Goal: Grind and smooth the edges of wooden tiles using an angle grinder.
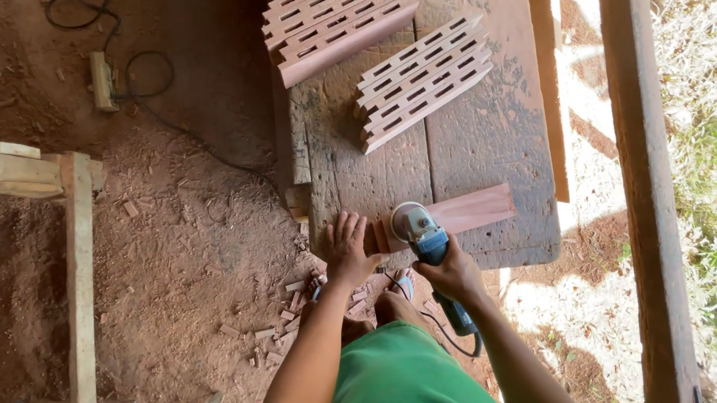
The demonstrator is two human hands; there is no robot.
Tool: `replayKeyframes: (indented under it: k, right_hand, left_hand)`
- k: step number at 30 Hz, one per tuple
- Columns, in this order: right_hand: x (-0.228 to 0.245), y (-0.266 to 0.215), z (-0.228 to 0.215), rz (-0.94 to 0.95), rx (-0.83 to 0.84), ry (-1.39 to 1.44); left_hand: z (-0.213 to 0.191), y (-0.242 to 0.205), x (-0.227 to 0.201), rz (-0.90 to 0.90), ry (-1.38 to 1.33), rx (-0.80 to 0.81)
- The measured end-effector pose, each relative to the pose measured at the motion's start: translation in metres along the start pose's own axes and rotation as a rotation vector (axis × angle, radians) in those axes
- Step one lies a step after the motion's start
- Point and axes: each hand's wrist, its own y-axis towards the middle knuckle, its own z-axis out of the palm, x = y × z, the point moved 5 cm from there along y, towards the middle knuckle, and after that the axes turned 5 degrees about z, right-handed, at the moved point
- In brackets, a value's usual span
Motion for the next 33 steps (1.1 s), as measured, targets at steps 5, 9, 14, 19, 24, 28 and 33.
replayKeyframes:
  k: [5,9,14,19,24,28,33]
  right_hand:
    - [0.001,0.008,0.014,-0.027,0.031,-0.041]
    - [0.007,0.007,0.015,-0.033,0.048,-0.079]
    - [0.005,0.004,0.007,0.002,0.037,-0.08]
    - [-0.012,0.008,-0.013,0.023,-0.021,0.044]
    - [-0.052,0.043,-0.035,0.042,-0.078,0.115]
    - [-0.082,0.075,-0.048,0.061,-0.095,0.083]
    - [-0.096,0.086,-0.07,0.106,-0.106,0.104]
  left_hand:
    - [-0.005,-0.002,-0.002,-0.008,-0.012,-0.008]
    - [-0.006,-0.002,-0.002,-0.013,-0.018,0.003]
    - [-0.005,-0.001,-0.008,0.046,0.031,-0.029]
    - [-0.001,-0.002,-0.005,0.017,-0.001,-0.018]
    - [-0.001,0.0,-0.005,-0.016,-0.033,-0.008]
    - [0.0,0.003,-0.004,-0.033,-0.032,0.004]
    - [-0.002,0.002,-0.005,-0.037,-0.044,0.005]
